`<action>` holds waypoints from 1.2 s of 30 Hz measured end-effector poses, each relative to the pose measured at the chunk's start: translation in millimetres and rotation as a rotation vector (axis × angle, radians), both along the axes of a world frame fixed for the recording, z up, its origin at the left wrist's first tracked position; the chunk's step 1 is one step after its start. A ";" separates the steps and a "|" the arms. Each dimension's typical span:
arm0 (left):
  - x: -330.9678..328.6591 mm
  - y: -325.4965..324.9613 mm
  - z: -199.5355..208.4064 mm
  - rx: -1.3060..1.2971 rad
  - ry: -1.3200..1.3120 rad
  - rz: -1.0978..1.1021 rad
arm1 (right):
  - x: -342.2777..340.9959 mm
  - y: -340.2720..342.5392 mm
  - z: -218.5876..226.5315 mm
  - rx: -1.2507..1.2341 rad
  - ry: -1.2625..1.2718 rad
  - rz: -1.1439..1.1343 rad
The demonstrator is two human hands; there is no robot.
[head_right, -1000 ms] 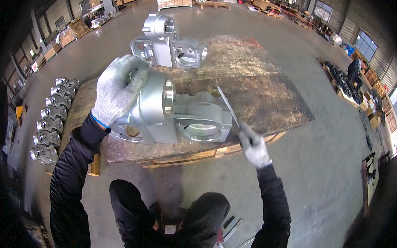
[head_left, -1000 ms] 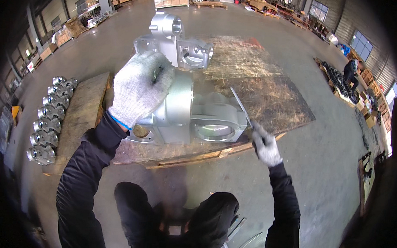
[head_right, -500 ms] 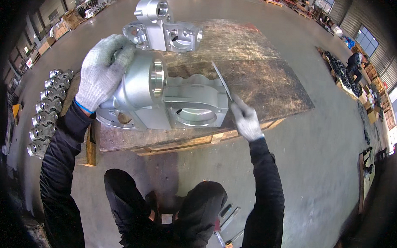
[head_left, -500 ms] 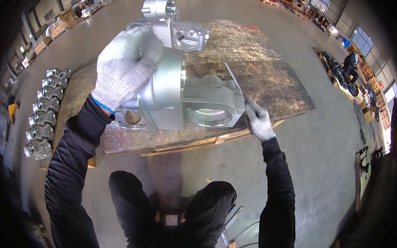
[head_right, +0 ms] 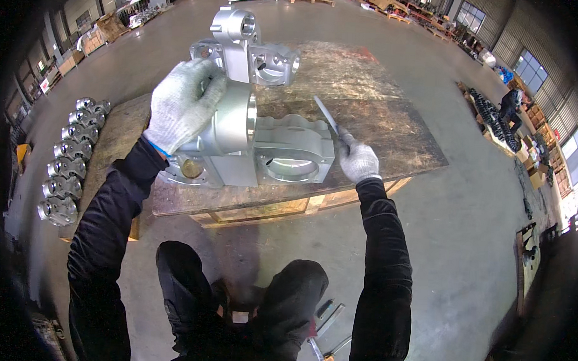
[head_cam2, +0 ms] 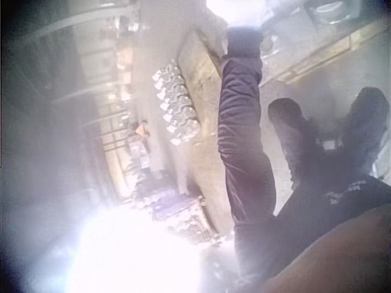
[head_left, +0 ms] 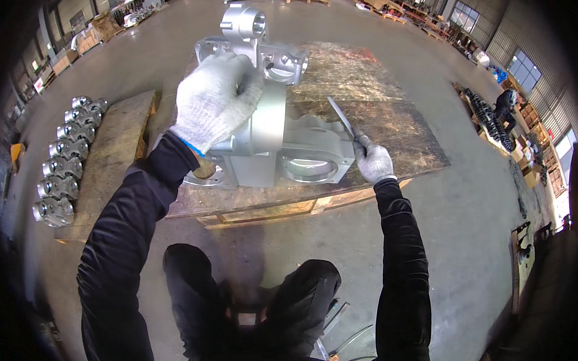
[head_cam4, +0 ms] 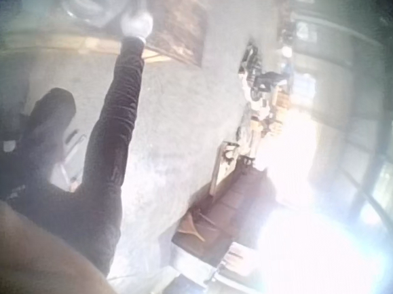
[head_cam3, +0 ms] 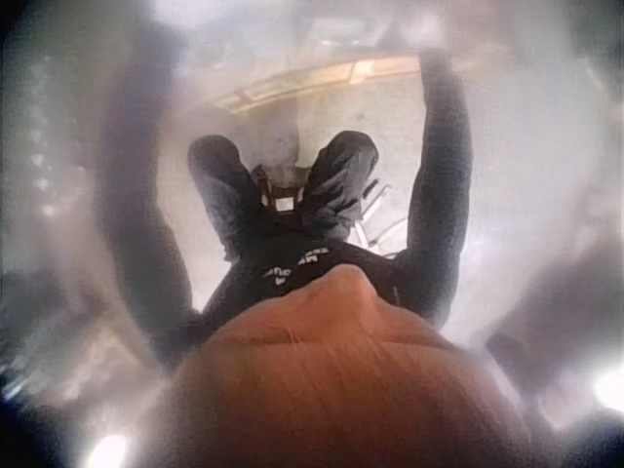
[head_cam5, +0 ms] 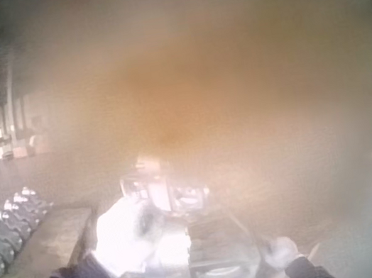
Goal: The person manually finishes a metal casting by hand. They use a red abrasive block to smooth surfaces and edges, then use a metal file to deburr and refine the part. The finished part is placed on a pallet with other similar parts.
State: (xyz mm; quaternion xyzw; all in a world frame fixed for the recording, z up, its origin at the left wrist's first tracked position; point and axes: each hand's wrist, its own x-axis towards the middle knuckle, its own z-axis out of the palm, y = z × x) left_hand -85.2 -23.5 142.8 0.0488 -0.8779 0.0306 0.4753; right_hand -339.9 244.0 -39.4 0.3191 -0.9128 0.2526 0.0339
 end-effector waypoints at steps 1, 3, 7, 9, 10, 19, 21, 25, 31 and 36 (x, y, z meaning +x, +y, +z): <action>3.7 4.7 0.5 0.018 0.001 -0.001 | -6.1 5.4 5.9 -0.009 0.104 -0.002; 13.8 16.5 0.4 0.076 0.045 -0.041 | -8.2 26.3 10.3 -0.229 0.083 0.023; 34.3 36.6 -0.8 0.106 0.032 0.009 | 14.9 54.3 24.3 -0.249 -0.155 0.106; 45.9 44.3 -4.2 0.139 0.044 -0.041 | 35.1 55.8 48.2 -0.157 -0.293 0.078; 51.1 49.4 -7.6 0.139 0.041 -0.015 | 45.7 57.5 63.6 -0.123 -0.377 0.063; 112.1 99.4 -46.3 0.114 0.037 -0.101 | 82.1 31.1 141.7 0.207 -0.344 -0.011; 123.4 104.7 -52.7 0.113 0.016 -0.118 | 87.4 25.2 162.4 0.224 -0.481 0.025; 138.8 114.8 -65.3 0.098 0.049 -0.194 | 96.2 21.7 200.1 0.486 -0.434 0.050; 153.9 125.5 -81.4 0.079 0.033 -0.241 | 113.2 11.5 181.0 0.431 -0.361 0.110; 155.5 127.6 -86.1 0.116 0.063 -0.259 | 122.9 13.2 174.3 0.414 -0.467 0.037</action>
